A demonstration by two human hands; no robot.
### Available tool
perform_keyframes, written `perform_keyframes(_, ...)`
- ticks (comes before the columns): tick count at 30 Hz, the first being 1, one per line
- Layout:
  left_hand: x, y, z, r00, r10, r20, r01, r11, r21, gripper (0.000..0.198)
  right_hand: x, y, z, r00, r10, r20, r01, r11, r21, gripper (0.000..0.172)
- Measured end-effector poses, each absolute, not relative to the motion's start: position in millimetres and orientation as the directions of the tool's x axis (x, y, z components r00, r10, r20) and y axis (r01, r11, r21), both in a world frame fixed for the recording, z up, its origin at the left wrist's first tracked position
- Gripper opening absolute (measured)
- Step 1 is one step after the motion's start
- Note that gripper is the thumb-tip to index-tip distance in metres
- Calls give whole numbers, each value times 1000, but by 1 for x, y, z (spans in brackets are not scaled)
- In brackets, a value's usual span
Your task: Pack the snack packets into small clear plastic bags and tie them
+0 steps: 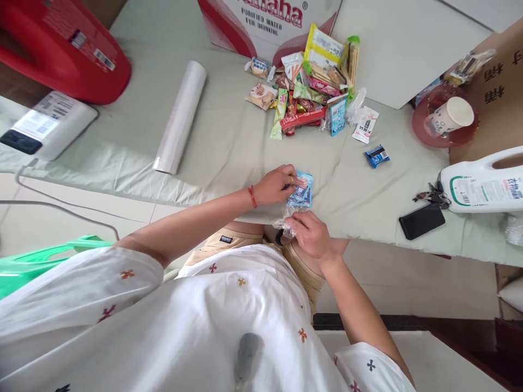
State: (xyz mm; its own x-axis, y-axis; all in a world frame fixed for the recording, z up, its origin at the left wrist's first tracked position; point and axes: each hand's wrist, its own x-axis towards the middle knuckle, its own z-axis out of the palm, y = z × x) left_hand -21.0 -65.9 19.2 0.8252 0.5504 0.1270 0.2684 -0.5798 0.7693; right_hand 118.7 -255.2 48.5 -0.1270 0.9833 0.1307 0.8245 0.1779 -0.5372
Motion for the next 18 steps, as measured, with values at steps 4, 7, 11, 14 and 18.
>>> perform_keyframes(4, -24, -68, 16, 855, 500, 139, 230, -605, 763, 38, 123, -221, 69, 127, 980, 152, 697, 21, -717, 30)
perform_keyframes(7, -23, -66, 15, 862, 490, 126, 245, -622, 744, 30, 130, -182, 59, 377, 922, 87, 583, -163, -796, 29)
perform_keyframes(11, -26, -63, 20, 841, 536, 79, 245, -505, 827, 33, 135, -149, 28, 494, 855, 157, 652, -246, -717, 20)
perform_keyframes(14, -25, -66, 27, 757, 653, -13, 287, -314, 905, 36, 134, -150, 15, 490, 842, 225, 739, -265, -620, 18)
perform_keyframes(18, -12, -82, 30, 618, 787, -7, 458, -352, 816, 44, 133, -155, 11, 474, 837, 275, 808, -289, -513, 32)
